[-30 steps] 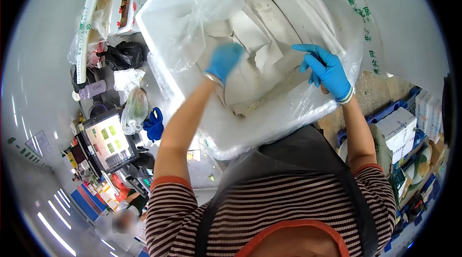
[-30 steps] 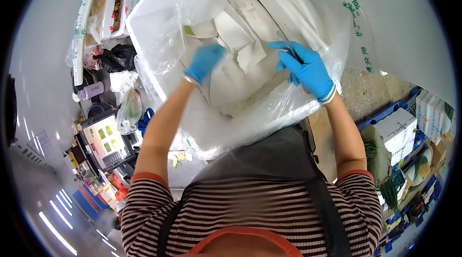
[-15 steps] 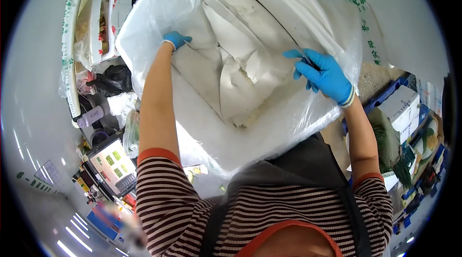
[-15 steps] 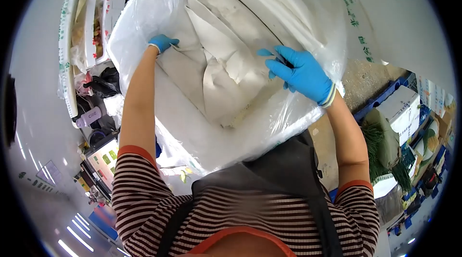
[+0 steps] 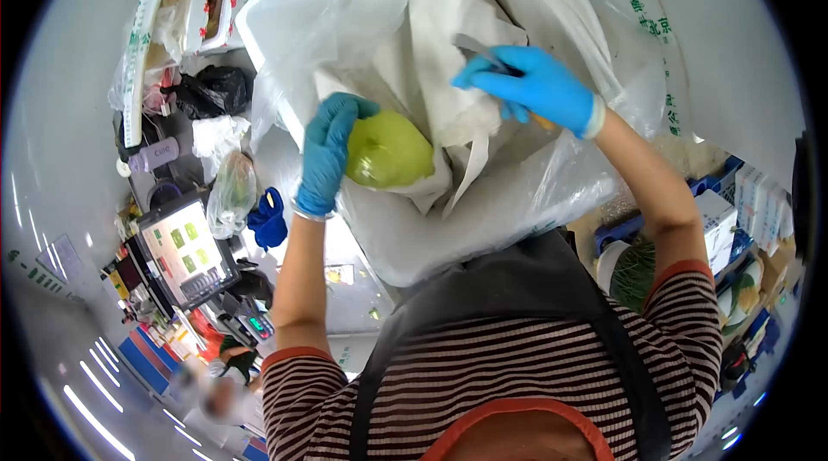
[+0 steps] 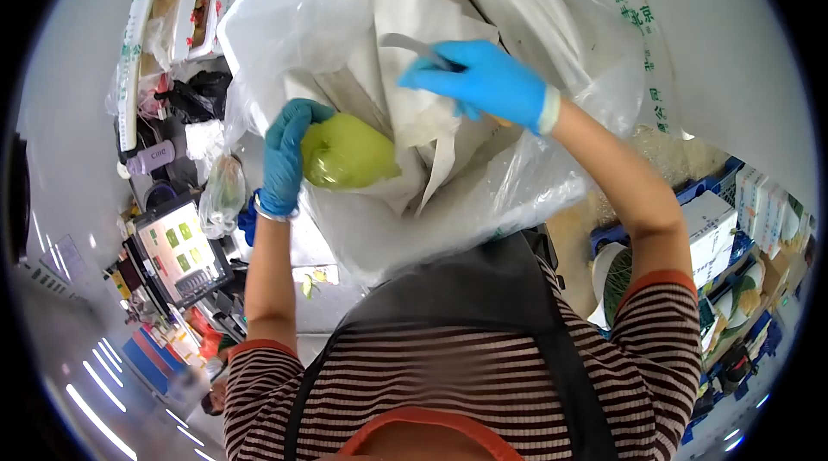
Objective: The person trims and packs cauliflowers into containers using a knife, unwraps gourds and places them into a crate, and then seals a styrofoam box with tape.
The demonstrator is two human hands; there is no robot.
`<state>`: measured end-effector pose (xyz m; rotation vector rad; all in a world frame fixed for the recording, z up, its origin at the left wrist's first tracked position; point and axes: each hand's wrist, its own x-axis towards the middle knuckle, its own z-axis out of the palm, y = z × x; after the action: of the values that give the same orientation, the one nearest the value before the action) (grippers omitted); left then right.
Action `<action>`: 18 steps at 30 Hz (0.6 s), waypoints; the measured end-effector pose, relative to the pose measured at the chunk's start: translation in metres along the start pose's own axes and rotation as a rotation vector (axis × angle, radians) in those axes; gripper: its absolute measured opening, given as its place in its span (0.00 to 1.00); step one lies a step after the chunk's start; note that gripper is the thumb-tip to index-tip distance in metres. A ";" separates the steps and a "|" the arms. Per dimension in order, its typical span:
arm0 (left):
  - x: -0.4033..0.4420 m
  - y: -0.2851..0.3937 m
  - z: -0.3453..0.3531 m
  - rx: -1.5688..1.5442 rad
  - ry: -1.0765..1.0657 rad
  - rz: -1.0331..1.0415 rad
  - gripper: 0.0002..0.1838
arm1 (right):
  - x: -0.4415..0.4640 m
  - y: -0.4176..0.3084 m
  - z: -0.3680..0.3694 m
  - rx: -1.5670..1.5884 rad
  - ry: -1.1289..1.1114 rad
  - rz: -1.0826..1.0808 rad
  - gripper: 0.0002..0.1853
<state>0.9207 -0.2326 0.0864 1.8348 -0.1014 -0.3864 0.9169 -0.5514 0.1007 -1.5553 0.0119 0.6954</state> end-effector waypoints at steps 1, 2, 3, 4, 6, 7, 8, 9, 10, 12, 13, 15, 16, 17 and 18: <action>-0.017 -0.002 0.015 -0.312 0.016 -0.081 0.12 | 0.013 -0.002 0.009 -0.023 -0.070 -0.046 0.18; -0.031 -0.005 0.028 -0.424 0.063 -0.126 0.14 | 0.025 -0.003 0.022 0.010 -0.149 -0.048 0.18; -0.039 0.004 0.046 -0.404 0.086 -0.145 0.17 | 0.037 -0.004 0.035 0.039 -0.228 -0.051 0.19; -0.047 -0.013 0.061 -0.320 0.100 -0.107 0.18 | 0.046 -0.002 0.042 0.062 -0.307 -0.055 0.19; -0.067 -0.032 0.080 -0.214 0.098 -0.064 0.27 | 0.064 0.024 0.043 0.003 -0.357 -0.079 0.22; -0.077 -0.033 0.083 0.039 0.103 0.034 0.31 | 0.067 0.031 0.041 -0.027 -0.383 -0.092 0.24; -0.086 -0.035 0.086 0.294 0.110 0.122 0.36 | 0.064 0.034 0.034 -0.003 -0.350 0.053 0.25; -0.094 -0.036 0.090 0.553 0.115 0.200 0.41 | 0.061 0.037 0.027 0.027 -0.309 0.197 0.27; -0.098 -0.035 0.096 0.638 0.128 0.188 0.53 | 0.062 0.050 0.025 0.055 -0.257 0.266 0.27; -0.097 -0.013 0.105 0.799 0.101 0.163 0.55 | 0.060 0.074 0.022 0.123 -0.168 0.401 0.27; -0.093 -0.002 0.111 0.883 0.085 0.150 0.57 | 0.058 0.085 0.021 0.167 -0.128 0.464 0.26; -0.083 -0.002 0.136 0.849 0.037 0.168 0.57 | 0.050 0.094 0.022 0.325 -0.055 0.594 0.26; -0.082 -0.009 0.150 0.817 0.048 0.180 0.56 | 0.046 0.101 0.026 0.384 -0.017 0.631 0.25; -0.083 -0.013 0.161 0.784 0.057 0.193 0.54 | 0.041 0.106 0.027 0.443 0.025 0.669 0.24; -0.088 0.000 0.159 0.875 0.105 0.194 0.52 | 0.036 0.102 0.028 0.478 0.035 0.667 0.23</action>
<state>0.7885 -0.3552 0.0651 2.6711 -0.4253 -0.0992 0.8921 -0.5251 -0.0052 -1.0854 0.7011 1.0892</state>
